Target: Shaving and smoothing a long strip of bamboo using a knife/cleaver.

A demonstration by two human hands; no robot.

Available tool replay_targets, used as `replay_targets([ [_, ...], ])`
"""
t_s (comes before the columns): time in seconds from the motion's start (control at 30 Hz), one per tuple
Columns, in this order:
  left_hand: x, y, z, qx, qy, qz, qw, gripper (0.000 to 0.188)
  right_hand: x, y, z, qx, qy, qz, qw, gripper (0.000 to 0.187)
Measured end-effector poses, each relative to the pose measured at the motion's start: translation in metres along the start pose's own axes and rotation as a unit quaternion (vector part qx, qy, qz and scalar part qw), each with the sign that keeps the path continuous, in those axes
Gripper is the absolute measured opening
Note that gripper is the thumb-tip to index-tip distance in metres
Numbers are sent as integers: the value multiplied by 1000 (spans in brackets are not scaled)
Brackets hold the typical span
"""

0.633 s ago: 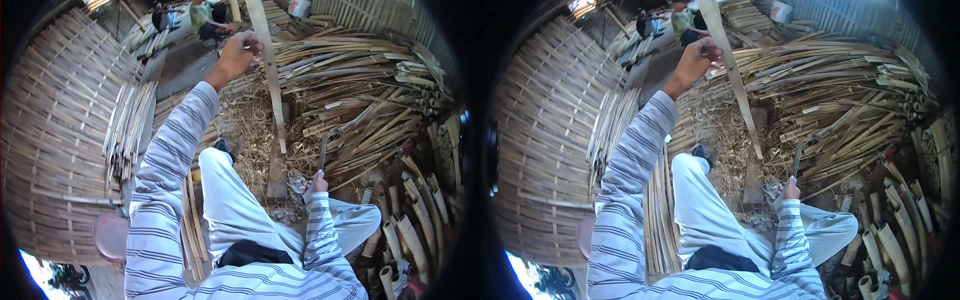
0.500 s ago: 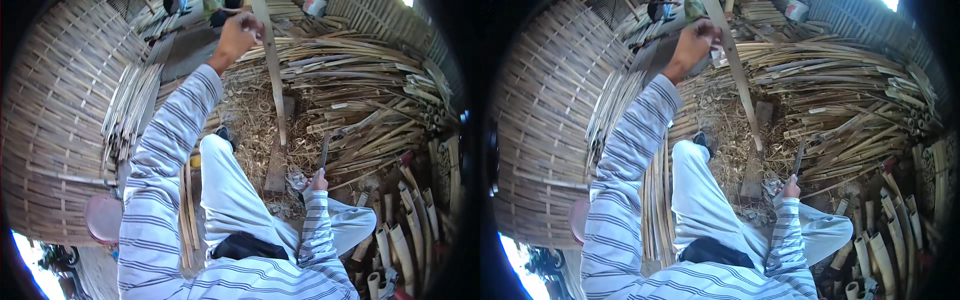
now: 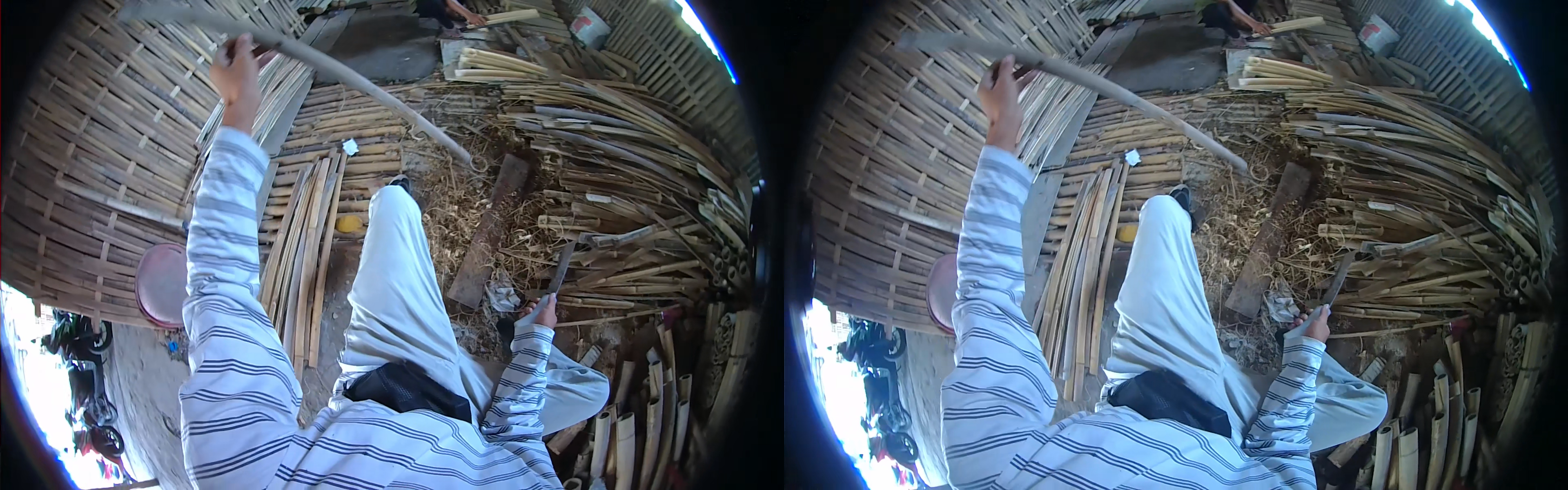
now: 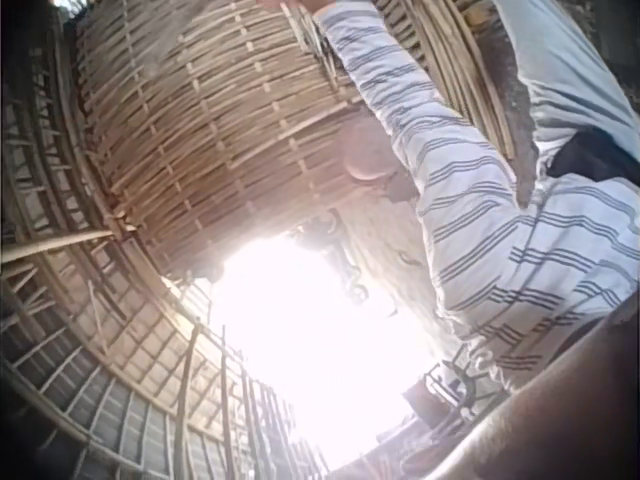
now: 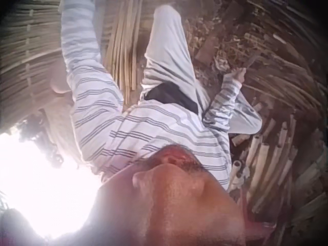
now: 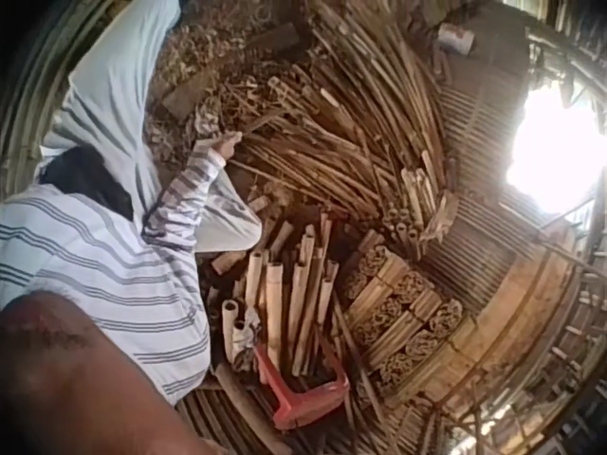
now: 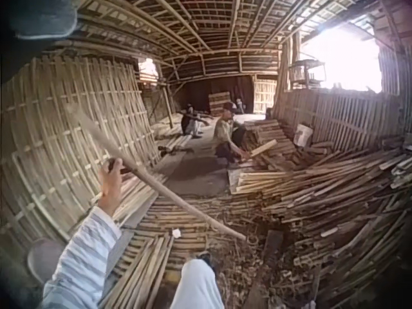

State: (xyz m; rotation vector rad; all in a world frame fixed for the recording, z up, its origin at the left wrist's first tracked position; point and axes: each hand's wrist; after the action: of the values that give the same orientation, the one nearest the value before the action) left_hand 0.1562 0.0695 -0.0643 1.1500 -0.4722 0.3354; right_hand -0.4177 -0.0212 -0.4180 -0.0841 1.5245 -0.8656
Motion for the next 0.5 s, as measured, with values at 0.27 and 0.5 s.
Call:
replay_targets([
  [0.27, -23, -76, -256, -55, 312, -99, 943, 31, 4, 4, 3, 4, 3, 5, 1000, 44],
  [0.5, -193, -92, -454, 673, 54, 30, 737, 30, 12, 6, 1, -23, 19, 4, 1000, 43],
])
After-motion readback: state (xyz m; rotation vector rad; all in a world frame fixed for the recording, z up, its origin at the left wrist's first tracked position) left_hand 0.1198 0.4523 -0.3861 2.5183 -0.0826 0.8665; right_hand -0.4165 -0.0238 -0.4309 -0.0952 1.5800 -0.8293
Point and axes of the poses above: each hand's wrist, its own x-axis towards the middle knuckle, its own z-axis out of the palm, y = z × x, and after that the axes turned 15 degrees about y, right-handed
